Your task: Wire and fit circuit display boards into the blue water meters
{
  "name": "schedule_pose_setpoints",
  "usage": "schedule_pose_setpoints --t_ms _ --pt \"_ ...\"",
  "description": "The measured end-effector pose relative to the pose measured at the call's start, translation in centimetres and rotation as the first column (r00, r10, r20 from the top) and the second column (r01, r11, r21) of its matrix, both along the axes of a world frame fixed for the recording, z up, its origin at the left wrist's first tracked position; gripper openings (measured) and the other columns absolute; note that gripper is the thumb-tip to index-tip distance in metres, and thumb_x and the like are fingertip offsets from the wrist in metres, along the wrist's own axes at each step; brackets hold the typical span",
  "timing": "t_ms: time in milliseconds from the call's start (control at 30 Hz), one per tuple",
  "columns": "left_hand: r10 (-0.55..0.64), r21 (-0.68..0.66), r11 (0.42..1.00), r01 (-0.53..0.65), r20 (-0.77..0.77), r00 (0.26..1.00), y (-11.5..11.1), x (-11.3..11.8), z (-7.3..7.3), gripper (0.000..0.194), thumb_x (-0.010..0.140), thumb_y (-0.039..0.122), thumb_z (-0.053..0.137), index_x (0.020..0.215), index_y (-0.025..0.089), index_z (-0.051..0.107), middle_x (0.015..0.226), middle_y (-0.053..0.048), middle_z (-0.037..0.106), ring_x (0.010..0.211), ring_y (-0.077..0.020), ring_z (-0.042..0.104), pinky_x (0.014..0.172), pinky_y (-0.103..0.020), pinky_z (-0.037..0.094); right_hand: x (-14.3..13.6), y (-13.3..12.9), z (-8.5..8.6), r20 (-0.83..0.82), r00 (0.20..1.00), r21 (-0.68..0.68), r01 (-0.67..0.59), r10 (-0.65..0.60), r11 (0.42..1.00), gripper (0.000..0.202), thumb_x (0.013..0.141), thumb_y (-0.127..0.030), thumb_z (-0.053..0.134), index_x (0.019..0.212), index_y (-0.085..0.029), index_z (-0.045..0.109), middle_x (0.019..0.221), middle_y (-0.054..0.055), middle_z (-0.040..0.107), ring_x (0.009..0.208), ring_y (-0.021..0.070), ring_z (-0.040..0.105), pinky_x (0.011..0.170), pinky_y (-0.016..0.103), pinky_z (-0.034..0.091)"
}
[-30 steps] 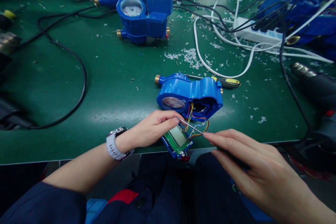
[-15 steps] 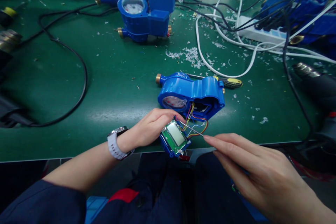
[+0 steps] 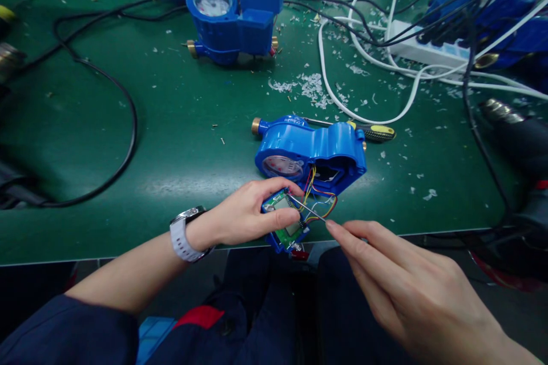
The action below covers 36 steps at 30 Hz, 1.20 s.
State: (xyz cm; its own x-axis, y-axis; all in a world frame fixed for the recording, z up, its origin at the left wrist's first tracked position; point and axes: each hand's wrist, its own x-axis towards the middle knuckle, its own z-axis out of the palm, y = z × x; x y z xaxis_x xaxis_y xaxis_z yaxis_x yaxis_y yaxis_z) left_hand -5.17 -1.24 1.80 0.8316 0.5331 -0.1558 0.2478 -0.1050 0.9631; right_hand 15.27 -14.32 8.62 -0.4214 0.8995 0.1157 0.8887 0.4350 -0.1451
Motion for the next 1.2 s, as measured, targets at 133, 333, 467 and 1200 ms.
schedule_pose_setpoints --t_ms 133,333,467,1200 --pt "-0.014 0.027 1.000 0.014 0.002 1.000 0.0 -0.1 -0.2 0.059 0.075 0.046 0.074 0.122 0.016 0.056 0.105 -0.005 0.069 0.085 -0.0190 0.063 0.073 -0.028 0.048 -0.2 -0.6 0.0 0.133 0.991 0.053 -0.025 0.018 0.998 0.036 0.090 -0.003 0.043 0.123 -0.006 0.057 0.104 0.013 0.070 0.076 0.0198 0.070 0.057 0.029 0.055" --pt "0.029 0.024 0.999 -0.028 -0.019 0.999 -0.3 0.1 -0.4 0.046 0.078 0.039 0.070 0.115 0.015 0.059 0.095 -0.003 0.069 0.078 -0.0170 0.062 0.070 -0.027 0.048 -1.2 -0.6 0.8 0.317 0.945 0.036 -0.094 0.078 0.995 0.044 0.083 -0.003 0.042 0.125 -0.002 0.059 0.104 0.016 0.070 0.065 0.0187 0.066 0.044 0.027 0.048" --pt "0.071 0.039 0.997 -0.068 -0.070 0.995 -0.5 0.4 -0.3 0.035 0.077 0.031 0.063 0.107 0.014 0.062 0.090 -0.004 0.069 0.072 -0.0169 0.061 0.066 -0.028 0.047 -2.0 0.5 2.0 0.396 0.909 -0.012 -0.136 0.129 0.991 0.042 0.080 -0.008 0.047 0.118 0.000 0.064 0.090 0.016 0.071 0.057 0.0193 0.063 0.037 0.026 0.044" --pt "0.052 -0.011 0.999 -0.052 -0.051 0.997 -0.4 0.5 -0.4 0.036 0.068 0.024 0.052 0.102 0.013 0.062 0.087 -0.004 0.066 0.071 -0.0167 0.059 0.066 -0.028 0.047 1.4 4.6 1.6 -0.157 0.986 -0.421 -0.021 -0.050 0.907 0.034 0.088 -0.005 0.047 0.111 -0.020 0.066 0.086 0.004 0.068 0.069 0.0148 0.067 0.059 0.024 0.049"
